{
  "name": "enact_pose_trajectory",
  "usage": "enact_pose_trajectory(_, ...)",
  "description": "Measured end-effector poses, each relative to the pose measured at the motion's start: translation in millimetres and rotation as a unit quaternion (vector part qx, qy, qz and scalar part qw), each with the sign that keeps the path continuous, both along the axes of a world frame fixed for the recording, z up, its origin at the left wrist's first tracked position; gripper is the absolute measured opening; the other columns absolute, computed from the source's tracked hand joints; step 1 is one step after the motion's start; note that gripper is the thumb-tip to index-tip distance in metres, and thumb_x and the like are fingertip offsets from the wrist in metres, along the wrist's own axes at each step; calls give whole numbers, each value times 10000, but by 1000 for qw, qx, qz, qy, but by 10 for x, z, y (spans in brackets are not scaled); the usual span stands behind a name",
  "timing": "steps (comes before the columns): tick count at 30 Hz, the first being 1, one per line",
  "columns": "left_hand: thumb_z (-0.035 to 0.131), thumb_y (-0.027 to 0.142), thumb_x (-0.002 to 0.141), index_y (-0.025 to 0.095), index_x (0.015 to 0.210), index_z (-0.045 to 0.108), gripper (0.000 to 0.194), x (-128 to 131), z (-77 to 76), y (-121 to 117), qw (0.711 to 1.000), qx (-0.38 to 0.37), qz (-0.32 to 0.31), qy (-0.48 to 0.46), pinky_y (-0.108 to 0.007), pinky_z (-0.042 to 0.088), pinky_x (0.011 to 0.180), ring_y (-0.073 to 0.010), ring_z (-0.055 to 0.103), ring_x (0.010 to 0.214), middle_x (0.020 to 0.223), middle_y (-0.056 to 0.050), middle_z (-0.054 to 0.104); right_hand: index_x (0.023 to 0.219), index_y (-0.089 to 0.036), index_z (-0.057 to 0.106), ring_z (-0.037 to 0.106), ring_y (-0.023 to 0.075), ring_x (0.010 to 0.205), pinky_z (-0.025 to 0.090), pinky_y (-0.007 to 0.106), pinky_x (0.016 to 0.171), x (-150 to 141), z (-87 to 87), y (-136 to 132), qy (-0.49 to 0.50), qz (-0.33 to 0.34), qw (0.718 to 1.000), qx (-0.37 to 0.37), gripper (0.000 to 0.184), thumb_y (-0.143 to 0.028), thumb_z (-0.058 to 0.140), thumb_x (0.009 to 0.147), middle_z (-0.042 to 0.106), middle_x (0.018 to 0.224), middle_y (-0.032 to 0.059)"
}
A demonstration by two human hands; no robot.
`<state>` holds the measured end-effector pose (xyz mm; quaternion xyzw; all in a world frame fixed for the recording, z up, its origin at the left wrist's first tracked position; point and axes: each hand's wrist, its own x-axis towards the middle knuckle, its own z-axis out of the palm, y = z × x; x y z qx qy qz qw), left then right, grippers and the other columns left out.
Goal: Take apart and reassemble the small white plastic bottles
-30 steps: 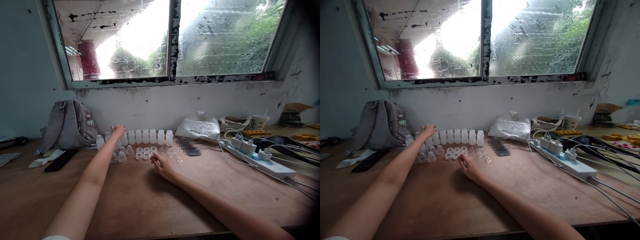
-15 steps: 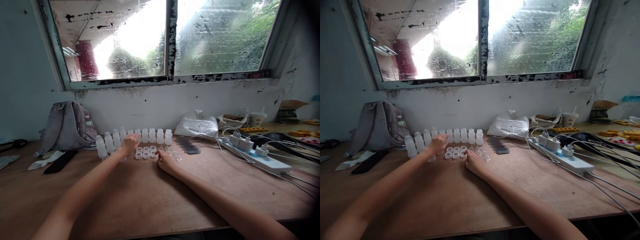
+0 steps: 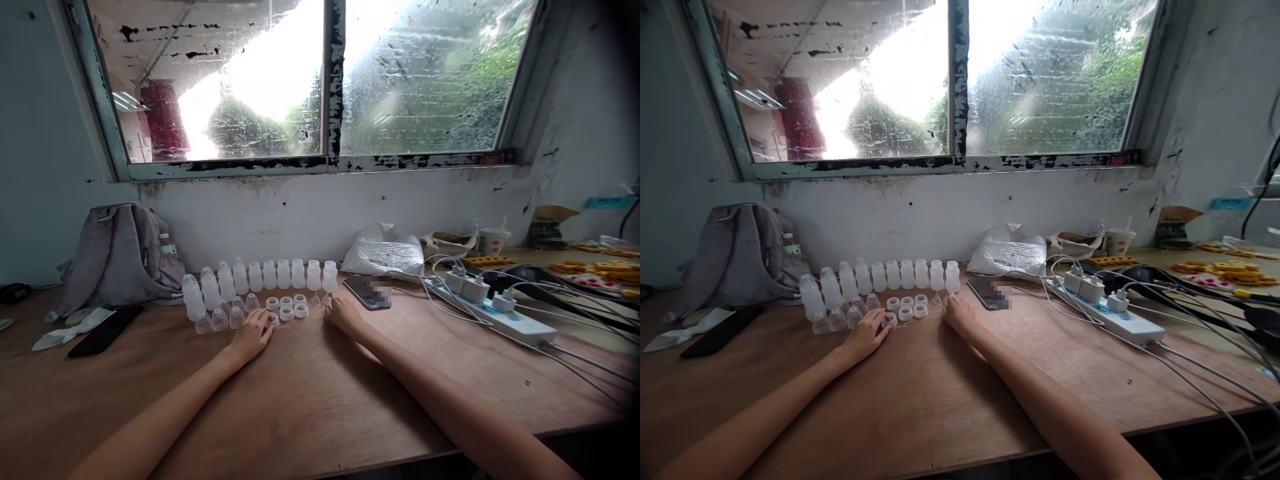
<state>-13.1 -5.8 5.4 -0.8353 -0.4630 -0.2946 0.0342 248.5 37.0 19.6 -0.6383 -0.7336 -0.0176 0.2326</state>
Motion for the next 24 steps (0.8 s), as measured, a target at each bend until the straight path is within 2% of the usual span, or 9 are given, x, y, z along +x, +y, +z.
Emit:
enact_pose_trajectory(3,416,304,801,209,880,511,156,27,29,-55,1000,-17,-21,-9,-336,433,771,-198,544,858,894,-52,572,938,-102,499,566,231,760,357,290,621,11,-18,17,3,13,1000,-3,200,-105,435,748,593,838,158)
enact_pose_trajectory(6,448,318,787,205,939,486,193,49,59,-100,999,4,-28,-18,-340,431,764,-203,542,852,910,-53,567,895,-118,504,554,202,743,366,282,627,-10,16,-8,13,34,999,15,144,-120,439,767,582,853,130)
enact_pose_trajectory(8,450,318,789,200,998,459,240,57,80,-122,998,32,-35,-30,-350,424,789,-208,533,889,953,-62,560,844,-139,512,539,174,734,375,272,642,-83,42,-72,48,91,993,58,92,-149,439,789,571,842,94)
enact_pose_trajectory(11,430,306,803,204,1062,420,279,57,112,-156,994,65,-60,-56,-350,413,837,-204,516,955,1019,-70,546,780,-164,522,514,128,665,388,247,621,-294,27,-253,127,222,962,99,67,-200,468,795,550,803,44)
enact_pose_trajectory(14,434,290,800,214,1096,398,308,43,134,-198,989,79,-112,-61,-351,398,885,-198,494,1019,1067,-74,535,771,-180,532,504,113,622,388,228,592,-535,-47,-471,159,331,929,44,24,-191,514,758,553,724,8)
enact_pose_trajectory(15,441,286,796,213,1099,396,314,37,137,-211,986,81,-132,-59,-352,396,894,-197,488,1034,1076,-76,533,788,-182,534,505,116,635,389,230,602,-596,-69,-531,156,352,922,31,62,-179,545,727,560,737,8)
enact_pose_trajectory(19,463,303,785,218,1087,405,319,15,125,-227,979,89,-181,-40,-367,400,901,-197,481,1058,1106,-82,522,980,-191,483,501,118,653,388,232,622,-659,-84,-642,190,354,916,1,341,-156,590,658,575,763,0)
enact_pose_trajectory(24,462,302,800,212,1078,422,295,21,128,-203,970,101,-222,-11,-337,408,891,-177,492,1044,1121,-80,525,1035,-206,418,512,98,647,390,197,589,-557,-61,-572,237,394,885,-71,450,-36,470,622,600,810,-15)
